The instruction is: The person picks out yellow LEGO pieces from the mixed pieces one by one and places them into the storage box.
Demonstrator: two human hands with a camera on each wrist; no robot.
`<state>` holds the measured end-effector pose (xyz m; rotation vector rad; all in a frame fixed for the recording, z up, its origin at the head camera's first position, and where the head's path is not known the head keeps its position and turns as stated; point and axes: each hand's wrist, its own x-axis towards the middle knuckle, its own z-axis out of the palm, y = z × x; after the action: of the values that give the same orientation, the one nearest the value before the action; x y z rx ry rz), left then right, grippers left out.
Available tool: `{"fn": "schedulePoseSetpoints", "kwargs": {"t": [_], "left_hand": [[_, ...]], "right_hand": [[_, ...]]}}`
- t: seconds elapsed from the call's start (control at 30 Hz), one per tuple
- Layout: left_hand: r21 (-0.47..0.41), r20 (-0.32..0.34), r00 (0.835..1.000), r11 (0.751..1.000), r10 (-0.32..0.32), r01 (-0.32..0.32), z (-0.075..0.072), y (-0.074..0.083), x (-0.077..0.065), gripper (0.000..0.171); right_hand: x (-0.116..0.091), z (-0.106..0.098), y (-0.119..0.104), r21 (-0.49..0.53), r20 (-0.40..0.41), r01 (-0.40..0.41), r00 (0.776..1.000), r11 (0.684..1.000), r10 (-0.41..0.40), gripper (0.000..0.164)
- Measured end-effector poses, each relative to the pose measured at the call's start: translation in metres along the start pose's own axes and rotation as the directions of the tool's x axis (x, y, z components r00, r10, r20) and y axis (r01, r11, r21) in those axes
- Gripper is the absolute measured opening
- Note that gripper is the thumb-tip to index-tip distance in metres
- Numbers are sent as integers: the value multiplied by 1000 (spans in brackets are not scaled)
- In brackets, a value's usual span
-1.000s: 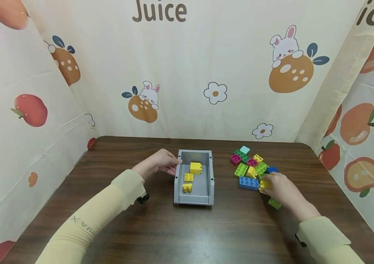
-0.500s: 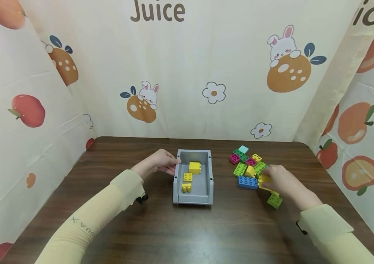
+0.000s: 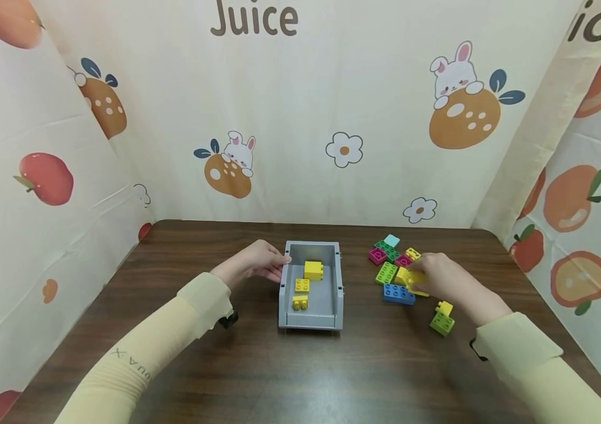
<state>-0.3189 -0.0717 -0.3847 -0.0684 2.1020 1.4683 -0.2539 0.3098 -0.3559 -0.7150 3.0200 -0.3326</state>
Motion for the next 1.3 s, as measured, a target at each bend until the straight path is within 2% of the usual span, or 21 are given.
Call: {"fn": "schedulePoseSetpoints", "kwargs": {"t": [0.27, 0.5, 1.3], "left_hand": [[-10, -10, 1000, 1000, -6, 5, 0, 3, -1, 33], [-5, -2, 1000, 1000, 8, -8, 0, 3, -3, 33], [-4, -8, 1000, 1000, 6, -6, 0, 0, -1, 33]], "right_hand": [[14, -21, -16, -37, -50, 78, 996, 996, -79, 28], [27, -32, -35, -33, -39, 97, 994, 995, -98, 30], [54, -35, -77, -21, -77, 134, 988, 991, -135, 33]]}}
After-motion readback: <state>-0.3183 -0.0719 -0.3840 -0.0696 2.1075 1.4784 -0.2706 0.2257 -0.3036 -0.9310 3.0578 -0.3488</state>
